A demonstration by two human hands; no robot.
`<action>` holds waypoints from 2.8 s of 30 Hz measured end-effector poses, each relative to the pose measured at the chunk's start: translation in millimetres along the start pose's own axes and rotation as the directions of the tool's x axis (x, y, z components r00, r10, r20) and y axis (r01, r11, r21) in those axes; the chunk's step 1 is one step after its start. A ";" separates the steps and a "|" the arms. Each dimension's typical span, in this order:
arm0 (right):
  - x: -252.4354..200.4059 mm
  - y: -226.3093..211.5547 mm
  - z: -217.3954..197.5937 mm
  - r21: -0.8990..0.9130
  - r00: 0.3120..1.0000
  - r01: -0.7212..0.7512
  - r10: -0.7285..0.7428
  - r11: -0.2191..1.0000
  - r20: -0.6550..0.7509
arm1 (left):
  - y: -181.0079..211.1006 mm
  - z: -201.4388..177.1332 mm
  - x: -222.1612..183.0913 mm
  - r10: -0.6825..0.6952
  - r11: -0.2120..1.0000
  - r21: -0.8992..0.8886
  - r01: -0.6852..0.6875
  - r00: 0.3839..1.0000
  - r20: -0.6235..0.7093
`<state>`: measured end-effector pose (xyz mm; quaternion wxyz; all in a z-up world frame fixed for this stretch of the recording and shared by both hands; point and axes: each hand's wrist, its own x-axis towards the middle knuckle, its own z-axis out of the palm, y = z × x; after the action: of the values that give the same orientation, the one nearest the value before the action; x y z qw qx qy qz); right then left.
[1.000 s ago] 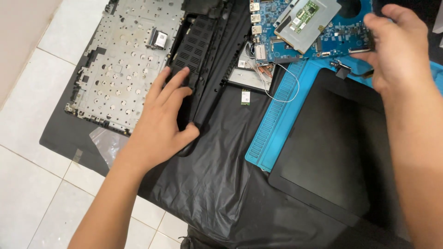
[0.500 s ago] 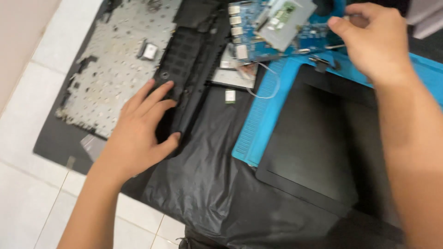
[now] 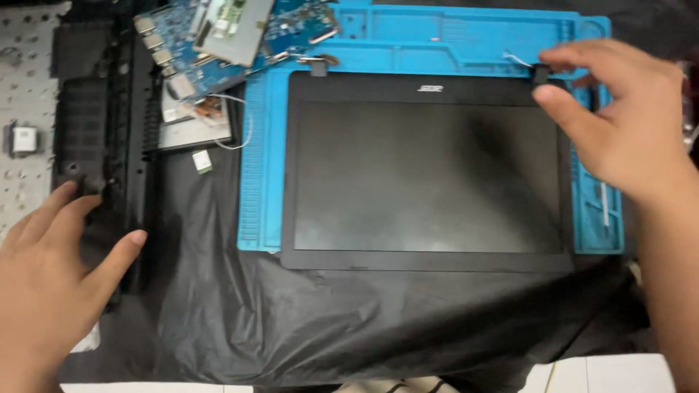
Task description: The person works on a disassembled laptop on a blue repair mat. They use a screwdriver to unscrew and pry components from the chassis, lift out the motherboard and set it aside, remove small parts and cables from the frame, then position the laptop lid and press it into place on the mat.
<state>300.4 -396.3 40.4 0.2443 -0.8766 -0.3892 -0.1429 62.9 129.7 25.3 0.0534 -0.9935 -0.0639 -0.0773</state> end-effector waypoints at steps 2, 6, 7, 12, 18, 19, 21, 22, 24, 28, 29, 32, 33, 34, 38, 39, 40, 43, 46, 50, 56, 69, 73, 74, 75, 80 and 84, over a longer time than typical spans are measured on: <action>-29.2 19.9 6.1 0.060 0.995 -0.082 0.085 0.995 -0.048 | -7.3 14.4 -1.6 0.010 1.000 0.030 -0.009 1.000 -0.015; -69.0 57.3 31.5 0.316 0.862 -0.370 0.450 0.874 -0.235 | 1.8 9.3 3.0 0.003 0.994 0.106 -0.001 1.000 -0.017; -71.0 61.6 33.9 0.325 0.855 -0.375 0.459 0.868 -0.242 | 13.7 -2.1 9.9 0.015 0.993 0.117 -0.012 1.000 -0.018; -72.6 61.6 47.8 -0.231 0.950 -0.244 0.183 0.942 -0.255 | 126.4 -63.9 60.5 0.190 0.978 -0.084 -0.193 0.981 -0.034; -76.8 56.5 52.6 -0.200 0.963 -0.254 0.230 0.946 -0.138 | 259.7 -20.6 86.5 0.662 0.612 -0.519 -0.597 0.746 -0.078; -76.8 58.5 52.9 -0.204 0.962 -0.259 0.232 0.944 -0.147 | 269.9 -8.9 100.5 0.667 0.608 -0.514 -0.605 0.740 -0.083; -78.4 59.2 54.9 -0.209 0.968 -0.236 0.211 0.949 -0.134 | 288.8 14.0 125.0 0.649 0.604 -0.527 -0.598 0.753 -0.110; -77.5 57.7 54.0 -0.210 0.967 -0.240 0.214 0.948 -0.136 | 292.5 23.2 134.8 0.652 0.601 -0.526 -0.601 0.750 -0.111; -75.1 54.7 53.0 -0.223 0.964 -0.261 0.241 0.939 -0.112 | 299.2 42.8 153.1 0.592 0.645 -0.449 -0.618 0.776 -0.218; -70.4 49.2 48.9 -0.242 0.965 -0.259 0.242 0.935 -0.096 | 289.7 56.9 161.8 0.486 0.697 -0.505 -0.509 0.853 -0.188; -68.9 46.4 46.5 -0.273 0.971 -0.238 0.221 0.932 -0.092 | 287.0 55.6 162.1 0.434 0.767 -0.463 -0.444 0.891 -0.134; -64.5 33.8 41.9 -0.336 0.978 -0.211 0.201 0.918 -0.063 | 271.4 68.6 166.8 0.362 0.825 -0.429 -0.368 0.927 -0.100; -61.9 29.5 39.2 -0.373 0.980 -0.195 0.193 0.907 -0.044 | 265.3 74.4 168.7 0.340 0.822 -0.439 -0.362 0.931 -0.131; -62.0 27.6 38.5 -0.371 0.981 -0.189 0.187 0.909 -0.040 | 265.5 75.6 169.5 0.334 0.825 -0.439 -0.356 0.934 -0.129; -56.5 16.8 27.5 -0.380 0.985 -0.162 0.170 0.911 -0.014 | 266.3 73.9 175.8 0.289 0.802 -0.469 -0.372 0.927 -0.240; -54.0 14.1 22.8 -0.363 0.988 -0.149 0.156 0.920 -0.012 | 267.5 73.0 179.0 0.272 0.789 -0.488 -0.374 0.924 -0.269; -53.6 12.4 18.9 -0.370 0.989 -0.142 0.147 0.918 -0.014 | 268.0 74.0 178.7 0.266 0.788 -0.488 -0.375 0.923 -0.279; -52.4 7.6 9.4 -0.307 0.991 -0.135 0.126 0.942 -0.049 | 269.1 78.2 177.0 0.228 0.795 -0.497 -0.347 0.931 -0.286; -42.8 -2.8 0.8 -0.307 0.988 -0.152 0.140 0.940 -0.059 | 269.2 79.9 175.4 0.195 0.790 -0.521 -0.324 0.938 -0.288; -23.2 -32.4 2.6 -0.315 0.987 -0.024 0.073 0.949 0.144 | 269.2 78.3 172.9 0.210 0.773 -0.528 -0.352 0.927 -0.311; -53.3 -122.3 38.9 -0.073 0.934 -0.040 0.063 0.997 0.350 | 270.5 77.7 169.4 0.232 0.777 -0.507 -0.372 0.919 -0.318; -58.5 -147.7 52.8 -0.049 0.859 -0.297 0.289 0.954 0.422 | 302.7 58.4 133.9 0.453 0.743 -0.498 -0.447 0.884 -0.118; -55.7 -147.5 52.4 -0.062 0.829 -0.261 0.256 0.963 0.497 | 301.6 64.1 133.0 0.459 0.769 -0.449 -0.455 0.882 -0.106; -56.8 -148.0 53.6 -0.093 0.840 -0.232 0.248 0.968 0.483 | 301.7 64.1 133.6 0.458 0.772 -0.445 -0.454 0.883 -0.107; -57.7 -148.7 54.6 -0.124 0.851 -0.204 0.238 0.971 0.469 | 301.5 63.8 134.1 0.457 0.775 -0.440 -0.454 0.883 -0.107; -59.8 -150.5 54.7 -0.144 0.848 -0.180 0.228 0.973 0.479 | 303.2 65.8 135.1 0.460 0.784 -0.426 -0.451 0.884 -0.088; -59.2 -149.6 52.6 -0.049 0.861 -0.255 0.250 0.966 0.443 | 303.8 62.8 136.3 0.459 0.802 -0.409 -0.435 0.887 -0.043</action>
<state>152.1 -317.8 17.6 0.1701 -0.9279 -0.3175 0.0966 246.7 -146.4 -43.8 -0.1398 -0.9711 0.1881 -0.0451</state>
